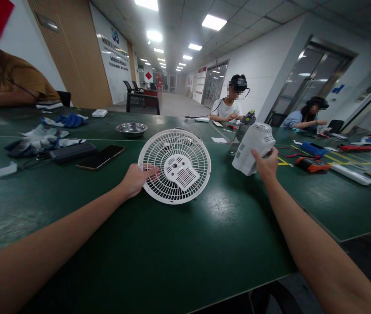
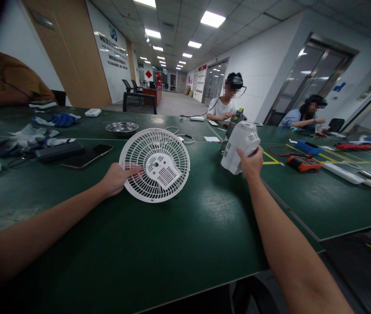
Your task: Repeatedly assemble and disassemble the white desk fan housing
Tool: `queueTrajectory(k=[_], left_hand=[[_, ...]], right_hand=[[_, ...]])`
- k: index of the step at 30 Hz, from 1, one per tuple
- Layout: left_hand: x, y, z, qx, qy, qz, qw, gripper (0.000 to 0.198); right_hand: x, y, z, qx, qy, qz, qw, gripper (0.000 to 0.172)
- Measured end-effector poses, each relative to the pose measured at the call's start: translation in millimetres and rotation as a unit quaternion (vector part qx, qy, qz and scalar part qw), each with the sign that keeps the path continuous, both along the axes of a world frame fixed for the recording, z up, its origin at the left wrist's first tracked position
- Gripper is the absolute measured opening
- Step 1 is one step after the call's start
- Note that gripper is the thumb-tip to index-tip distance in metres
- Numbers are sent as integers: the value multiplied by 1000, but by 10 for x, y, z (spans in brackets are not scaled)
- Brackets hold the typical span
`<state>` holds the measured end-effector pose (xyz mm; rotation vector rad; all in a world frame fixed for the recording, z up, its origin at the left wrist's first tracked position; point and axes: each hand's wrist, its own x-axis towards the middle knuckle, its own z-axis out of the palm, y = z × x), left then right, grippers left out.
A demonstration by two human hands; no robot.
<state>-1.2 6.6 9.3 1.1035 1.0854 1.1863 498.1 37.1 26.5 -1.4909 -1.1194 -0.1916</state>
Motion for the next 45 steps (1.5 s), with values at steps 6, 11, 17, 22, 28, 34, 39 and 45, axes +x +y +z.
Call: queueTrajectory(k=[6, 11, 17, 22, 28, 34, 39, 45], left_hand=[[-11, 15, -28, 10, 3, -11, 1000, 10], [-28, 54, -69, 8, 7, -7, 1000, 12], [-27, 47, -60, 8, 4, -10, 1000, 14], [-24, 36, -41, 9, 9, -12, 1000, 12], [-30, 18, -23, 9, 11, -16, 1000, 14], [-18, -8, 24, 17, 7, -16, 1000, 12], [-26, 5, 5, 17, 8, -22, 1000, 14], [-64, 77, -86, 39, 21, -26, 999, 15]], right_hand=[[17, 12, 29, 24, 64, 43, 997, 78], [-33, 14, 32, 14, 44, 87, 995, 79], [-108, -17, 59, 26, 36, 90, 995, 81], [-124, -3, 73, 53, 14, 75, 996, 80], [-236, -53, 136, 83, -13, 32, 996, 77], [-452, -207, 332, 147, -75, 0, 986, 82], [-985, -281, 265, 94, -25, 75, 992, 79], [-1530, -271, -96, -109, 4, 168, 980, 66]])
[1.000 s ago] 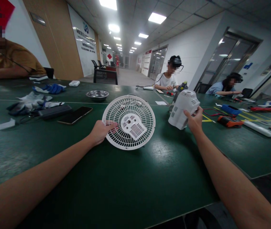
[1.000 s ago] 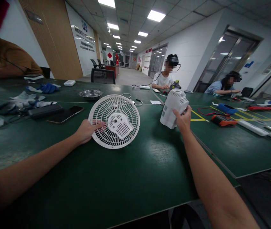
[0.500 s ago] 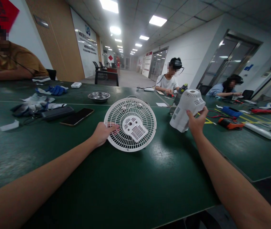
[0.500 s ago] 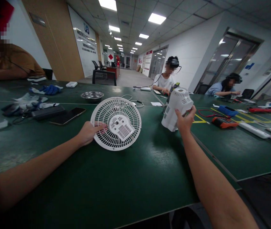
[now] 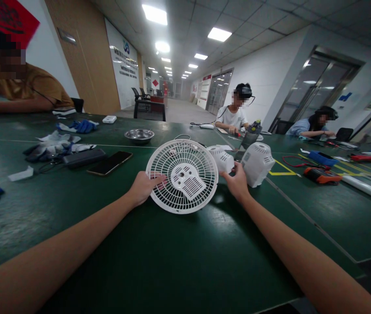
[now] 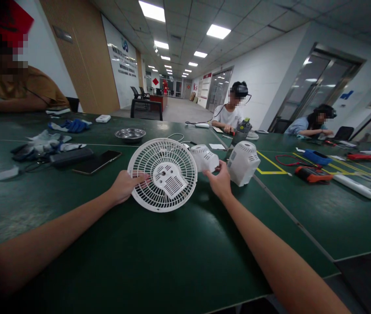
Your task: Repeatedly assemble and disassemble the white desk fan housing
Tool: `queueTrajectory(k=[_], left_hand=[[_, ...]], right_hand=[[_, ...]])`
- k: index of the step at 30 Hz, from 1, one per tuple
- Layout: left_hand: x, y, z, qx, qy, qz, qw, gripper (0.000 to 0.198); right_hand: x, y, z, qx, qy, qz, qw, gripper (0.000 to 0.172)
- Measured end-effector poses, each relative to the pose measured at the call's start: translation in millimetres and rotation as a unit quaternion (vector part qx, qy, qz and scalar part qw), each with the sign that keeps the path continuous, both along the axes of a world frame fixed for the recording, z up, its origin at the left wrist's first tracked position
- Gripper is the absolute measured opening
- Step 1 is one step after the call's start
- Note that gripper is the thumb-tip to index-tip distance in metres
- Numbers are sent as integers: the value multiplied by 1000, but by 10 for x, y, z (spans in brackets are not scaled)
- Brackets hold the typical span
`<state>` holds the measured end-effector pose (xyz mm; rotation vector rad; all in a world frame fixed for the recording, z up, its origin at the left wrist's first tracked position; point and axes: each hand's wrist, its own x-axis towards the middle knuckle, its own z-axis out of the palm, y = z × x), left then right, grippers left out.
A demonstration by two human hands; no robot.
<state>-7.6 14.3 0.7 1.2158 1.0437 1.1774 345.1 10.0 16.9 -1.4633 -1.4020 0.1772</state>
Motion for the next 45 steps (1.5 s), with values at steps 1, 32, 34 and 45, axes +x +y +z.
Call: queueTrajectory(k=[1, 32, 34, 45], left_hand=[[-4, 3, -5, 4, 3, -3, 1000, 15], [-20, -129, 111, 149, 132, 9, 980, 22], [-34, -60, 70, 128, 81, -24, 988, 29], [-144, -20, 177, -148, -186, -145, 961, 59]], right_hand=[[-31, 5, -30, -33, -13, 16, 999, 66], [-929, -685, 84, -188, 402, 393, 806, 42], [-867, -652, 70, -135, 386, 349, 843, 42], [-580, -567, 103, -26, -55, 273, 960, 64]])
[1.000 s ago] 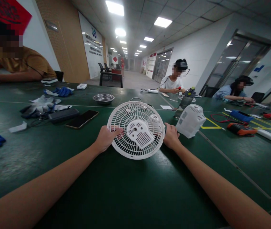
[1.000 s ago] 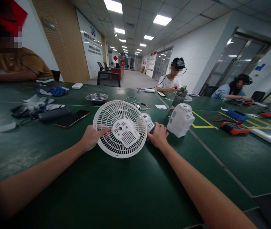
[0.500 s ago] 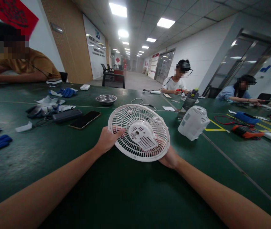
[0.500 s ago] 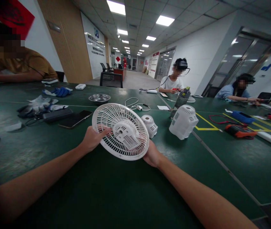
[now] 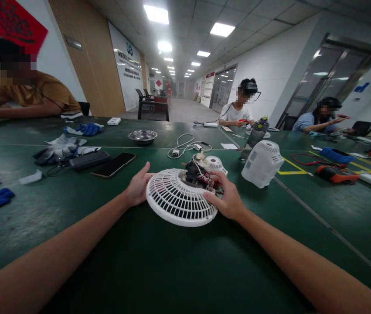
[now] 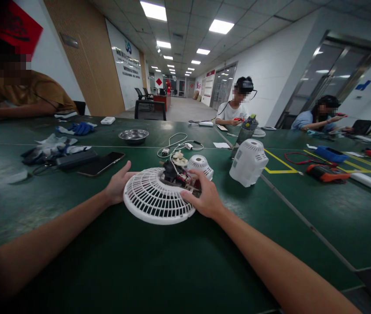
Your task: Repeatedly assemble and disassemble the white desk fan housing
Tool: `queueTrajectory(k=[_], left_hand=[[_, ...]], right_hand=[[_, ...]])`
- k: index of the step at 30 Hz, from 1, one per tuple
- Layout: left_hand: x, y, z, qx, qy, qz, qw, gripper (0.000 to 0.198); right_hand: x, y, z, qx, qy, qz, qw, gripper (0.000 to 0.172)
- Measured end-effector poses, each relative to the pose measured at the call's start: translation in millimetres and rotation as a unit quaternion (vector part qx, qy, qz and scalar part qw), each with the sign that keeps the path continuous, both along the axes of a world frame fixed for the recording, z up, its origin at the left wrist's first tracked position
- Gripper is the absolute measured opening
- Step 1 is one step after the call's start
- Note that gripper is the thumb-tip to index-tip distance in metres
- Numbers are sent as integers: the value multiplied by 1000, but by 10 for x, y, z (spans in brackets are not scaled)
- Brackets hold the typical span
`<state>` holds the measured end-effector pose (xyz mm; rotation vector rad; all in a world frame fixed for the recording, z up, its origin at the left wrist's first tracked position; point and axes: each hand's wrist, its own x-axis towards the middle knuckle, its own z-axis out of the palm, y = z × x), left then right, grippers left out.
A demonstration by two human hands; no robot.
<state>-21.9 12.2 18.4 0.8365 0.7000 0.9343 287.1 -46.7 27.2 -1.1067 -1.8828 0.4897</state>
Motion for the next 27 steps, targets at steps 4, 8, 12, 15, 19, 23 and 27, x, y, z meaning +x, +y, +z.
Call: queueTrajectory(k=[4, 8, 12, 15, 19, 23, 27], left_hand=[[73, -14, 49, -38, 53, 12, 998, 22], [74, 63, -26, -45, 71, 12, 996, 15], [53, 116, -100, -25, 86, 34, 995, 13], [66, 106, -111, -3, 108, 53, 993, 13], [94, 64, -105, 47, 129, 85, 987, 12], [90, 76, -143, 91, 138, 126, 978, 22], [71, 114, -188, 105, 155, 132, 973, 31]], right_hand=[[-52, 4, 40, 15, -107, 18, 994, 70], [47, 73, 86, 44, -130, 40, 990, 65], [297, 278, 38, 121, -87, -91, 985, 64], [455, 459, -75, 82, -96, -133, 983, 82], [507, 602, -194, -47, -36, -147, 987, 93], [444, 609, -158, -165, 248, -131, 946, 63], [372, 534, -56, -312, 432, -30, 846, 40]])
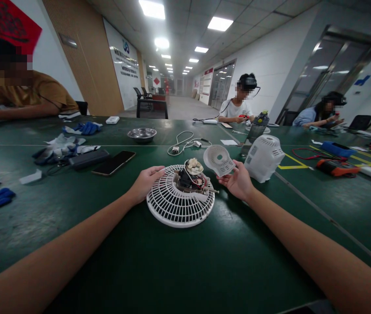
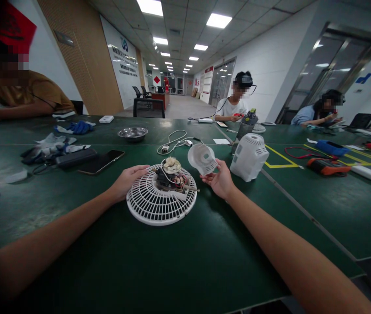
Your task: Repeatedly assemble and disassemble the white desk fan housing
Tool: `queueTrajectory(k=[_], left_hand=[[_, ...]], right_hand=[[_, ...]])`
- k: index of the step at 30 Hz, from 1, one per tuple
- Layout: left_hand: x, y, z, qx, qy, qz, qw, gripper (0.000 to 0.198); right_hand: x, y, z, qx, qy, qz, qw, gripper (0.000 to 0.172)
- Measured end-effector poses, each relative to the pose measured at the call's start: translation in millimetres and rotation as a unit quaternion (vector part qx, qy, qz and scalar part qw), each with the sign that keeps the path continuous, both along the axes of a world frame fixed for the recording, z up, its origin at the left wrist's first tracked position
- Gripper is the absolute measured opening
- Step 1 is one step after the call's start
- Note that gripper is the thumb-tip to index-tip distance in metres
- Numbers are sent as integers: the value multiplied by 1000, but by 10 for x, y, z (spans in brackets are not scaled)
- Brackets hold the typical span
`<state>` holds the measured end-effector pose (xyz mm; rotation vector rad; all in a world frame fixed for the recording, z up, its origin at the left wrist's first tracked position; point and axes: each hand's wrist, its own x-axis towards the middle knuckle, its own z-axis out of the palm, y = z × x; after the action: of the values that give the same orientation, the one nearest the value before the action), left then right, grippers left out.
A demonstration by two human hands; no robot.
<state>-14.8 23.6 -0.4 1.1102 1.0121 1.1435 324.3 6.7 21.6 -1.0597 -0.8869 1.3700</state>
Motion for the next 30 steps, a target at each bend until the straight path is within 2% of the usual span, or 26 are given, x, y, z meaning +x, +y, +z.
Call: queueTrajectory(k=[3, 5, 8, 10, 12, 14, 16, 18, 21, 24, 26, 30], left_hand=[[3, -8, 6, 5, 5, 1, 1000, 30], [14, -32, 28, 11, 10, 5, 1000, 29], [34, -75, 67, 20, 24, 9, 999, 28], [41, -101, 88, 27, 36, 8, 999, 32], [39, -121, 105, 36, 53, 0, 998, 38], [27, -133, 123, 57, 85, -9, 995, 44], [9, -141, 146, 102, 135, -9, 986, 45], [-8, -152, 179, 168, 189, -6, 967, 44], [-9, -191, 254, 245, 242, -29, 938, 44], [34, -253, 344, 274, 259, -87, 922, 50], [76, -292, 399, 301, 275, -99, 908, 56], [134, -339, 468, 337, 292, -131, 885, 53]], right_hand=[[-68, -60, 49, -23, 34, 17, 999, 42], [-132, -100, 69, -12, 46, 25, 999, 44], [-254, -195, 97, 75, 36, 24, 996, 43], [-340, -294, 123, 163, -15, 20, 986, 50], [-419, -410, 156, 235, -113, 33, 965, 66], [-480, -514, 192, 285, -224, 49, 931, 76], [-517, -579, 223, 319, -305, 61, 895, 77], [-528, -596, 237, 333, -351, 72, 872, 75], [-505, -562, 227, 328, -371, 85, 865, 74], [-473, -529, 206, 329, -360, 83, 869, 75], [-463, -528, 205, 336, -357, 91, 867, 76], [-457, -556, 219, 361, -375, 119, 845, 76]])
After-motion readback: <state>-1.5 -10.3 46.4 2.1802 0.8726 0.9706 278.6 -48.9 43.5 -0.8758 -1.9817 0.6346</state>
